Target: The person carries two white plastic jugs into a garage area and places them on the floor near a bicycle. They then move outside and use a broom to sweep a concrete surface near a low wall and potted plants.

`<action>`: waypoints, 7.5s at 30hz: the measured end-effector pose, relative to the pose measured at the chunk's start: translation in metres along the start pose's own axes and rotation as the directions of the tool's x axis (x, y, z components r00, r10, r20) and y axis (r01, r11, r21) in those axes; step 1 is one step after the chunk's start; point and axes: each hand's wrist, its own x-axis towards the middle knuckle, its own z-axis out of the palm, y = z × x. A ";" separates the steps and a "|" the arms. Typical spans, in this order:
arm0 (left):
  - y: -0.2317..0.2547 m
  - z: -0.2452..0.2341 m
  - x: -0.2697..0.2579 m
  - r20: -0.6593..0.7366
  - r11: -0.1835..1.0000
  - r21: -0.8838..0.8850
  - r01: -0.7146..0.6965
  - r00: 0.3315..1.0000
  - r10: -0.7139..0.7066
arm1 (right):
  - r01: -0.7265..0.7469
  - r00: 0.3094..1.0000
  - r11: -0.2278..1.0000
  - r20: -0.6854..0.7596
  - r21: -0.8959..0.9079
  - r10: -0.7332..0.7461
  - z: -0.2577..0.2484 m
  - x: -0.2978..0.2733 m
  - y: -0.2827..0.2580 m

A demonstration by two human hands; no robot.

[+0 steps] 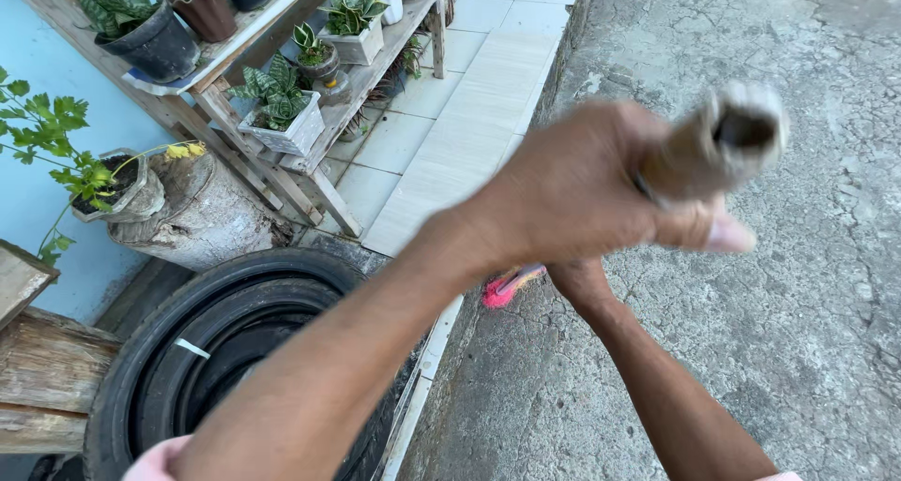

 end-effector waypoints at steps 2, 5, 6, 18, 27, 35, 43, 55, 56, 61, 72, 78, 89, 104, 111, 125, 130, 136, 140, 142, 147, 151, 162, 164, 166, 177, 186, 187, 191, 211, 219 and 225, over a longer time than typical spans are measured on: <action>-0.021 0.011 0.001 -0.009 0.985 -0.151 -0.086 0.996 0.085 | -0.020 1.000 0.999 0.004 0.035 0.020 -0.008 -0.010 0.014; -0.047 0.011 0.013 -0.035 0.898 -0.432 -0.085 0.996 0.078 | -0.347 0.938 0.937 -0.002 -0.047 0.347 -0.032 -0.043 0.024; -0.051 0.008 0.015 -0.039 0.849 -0.525 -0.064 0.998 0.051 | -0.393 0.919 0.917 -0.024 -0.063 0.393 -0.042 -0.056 0.024; -0.069 -0.046 0.013 -0.190 0.797 -0.581 0.162 0.926 -0.327 | -0.594 0.788 0.715 -0.086 -0.369 0.610 -0.076 -0.056 -0.028; -0.087 -0.090 0.090 -0.071 0.952 -0.059 -0.299 0.953 0.295 | -0.196 0.980 0.962 -0.083 -0.192 0.183 -0.049 0.099 -0.010; -0.211 -0.063 0.132 0.087 0.987 -0.162 0.001 0.996 0.014 | -0.380 0.924 0.919 -0.014 -0.105 0.381 -0.058 0.174 0.094; -0.300 -0.073 0.156 0.082 0.784 -0.493 0.378 0.917 -0.390 | -0.664 0.720 0.674 -0.034 -0.323 0.693 -0.117 0.152 0.122; -0.289 -0.141 0.220 -0.083 0.892 -0.350 -0.285 0.958 0.274 | -0.425 0.904 0.887 -0.142 -0.179 0.404 -0.092 0.299 0.085; -0.290 -0.130 0.224 -0.048 0.893 -0.351 -0.282 0.958 0.283 | -0.358 0.930 0.920 -0.150 -0.157 0.336 -0.087 0.306 0.093; -0.321 -0.072 0.234 0.026 0.908 -0.330 -0.257 0.959 0.281 | -0.339 0.939 0.907 -0.145 -0.248 0.311 -0.108 0.298 0.146; -0.370 -0.022 0.199 0.261 0.567 -0.684 0.459 0.880 -0.397 | -0.676 0.706 0.620 -0.112 -0.398 0.699 -0.181 0.158 0.189; -0.329 -0.112 0.262 -0.046 0.809 -0.587 0.046 0.995 -0.090 | -0.640 0.767 0.706 -0.195 -0.304 0.611 -0.179 0.247 0.108; -0.284 0.019 0.317 0.182 0.975 -0.218 0.045 0.983 -0.005 | -0.203 0.949 0.976 -0.261 -0.084 0.175 -0.230 0.287 0.181; -0.259 0.195 0.385 0.242 0.605 -0.769 0.205 0.970 -0.022 | -0.800 0.533 0.592 -0.567 -0.096 0.628 -0.392 0.039 0.163; -0.207 0.083 0.419 -0.071 0.675 -0.572 -0.466 0.848 0.525 | -0.639 0.630 0.762 -0.639 -0.103 0.442 -0.345 0.091 0.085; -0.098 0.227 0.278 0.459 0.562 -0.810 0.166 0.776 0.433 | -0.711 0.385 0.697 -0.783 0.086 0.489 -0.275 -0.159 0.123; -0.099 0.240 0.256 0.570 0.487 -0.784 0.384 0.756 0.321 | -0.799 0.148 0.533 -0.769 0.277 0.622 -0.274 -0.218 0.088; -0.063 0.191 0.313 0.221 0.428 -0.903 -0.036 0.817 0.533 | -0.857 0.098 0.453 -0.786 0.245 0.610 -0.272 -0.164 0.009; -0.013 0.173 0.322 0.219 0.572 -0.767 -0.291 0.720 0.659 | -0.629 0.409 0.752 -0.738 0.198 0.537 -0.251 -0.116 -0.003; 0.012 0.182 0.303 0.288 0.571 -0.783 -0.247 0.670 0.684 | -0.558 0.560 0.822 -0.681 0.110 0.472 -0.234 -0.114 0.006; 0.055 0.233 0.230 0.364 0.558 -0.815 -0.156 0.611 0.703 | -0.528 0.659 0.847 -0.599 0.061 0.455 -0.224 -0.178 0.039; 0.047 0.268 0.214 0.500 0.591 -0.806 0.036 0.576 0.647 | -0.576 0.631 0.817 -0.655 -0.036 0.416 -0.246 -0.299 0.047; 0.061 0.276 0.177 0.513 0.533 -0.798 0.279 0.779 0.360 | -0.899 0.170 0.402 -0.706 0.174 0.687 -0.282 -0.401 0.001; 0.075 0.244 0.207 0.284 0.470 -0.883 0.011 0.808 0.516 | -0.857 0.245 0.489 -0.707 0.161 0.663 -0.277 -0.359 -0.020; 0.100 0.222 0.220 0.317 0.616 -0.781 -0.103 0.785 0.532 | -0.764 0.373 0.625 -0.684 0.158 0.628 -0.259 -0.312 -0.032; 0.143 0.279 0.159 0.471 0.671 -0.731 -0.125 0.619 0.629 | -0.694 0.555 0.688 -0.452 0.210 0.698 -0.204 -0.312 -0.008; 0.077 0.293 0.123 0.624 0.592 -0.740 0.320 0.655 0.426 | -0.891 0.111 0.396 -0.737 0.224 0.667 -0.231 -0.438 0.028; 0.068 0.289 0.124 0.652 0.590 -0.715 0.376 0.663 0.369 | -0.886 0.130 0.424 -0.779 0.186 0.613 -0.223 -0.434 0.026; 0.049 0.247 0.166 0.513 0.548 -0.796 0.259 0.769 0.381 | -0.823 0.182 0.539 -0.817 0.178 0.548 -0.235 -0.360 0.002; 0.188 0.379 0.114 0.517 0.660 -0.737 0.150 0.753 0.407 | -0.682 0.436 0.728 -0.759 0.071 0.483 -0.339 -0.501 0.047; 0.237 0.421 0.080 0.510 0.535 -0.775 0.337 0.834 0.213 | -0.802 0.392 0.591 -0.825 -0.091 0.406 -0.361 -0.597 -0.021; 0.305 0.328 0.132 0.233 0.690 -0.699 -0.187 0.853 0.468 | -0.681 0.452 0.714 -0.675 0.163 0.584 -0.323 -0.514 -0.086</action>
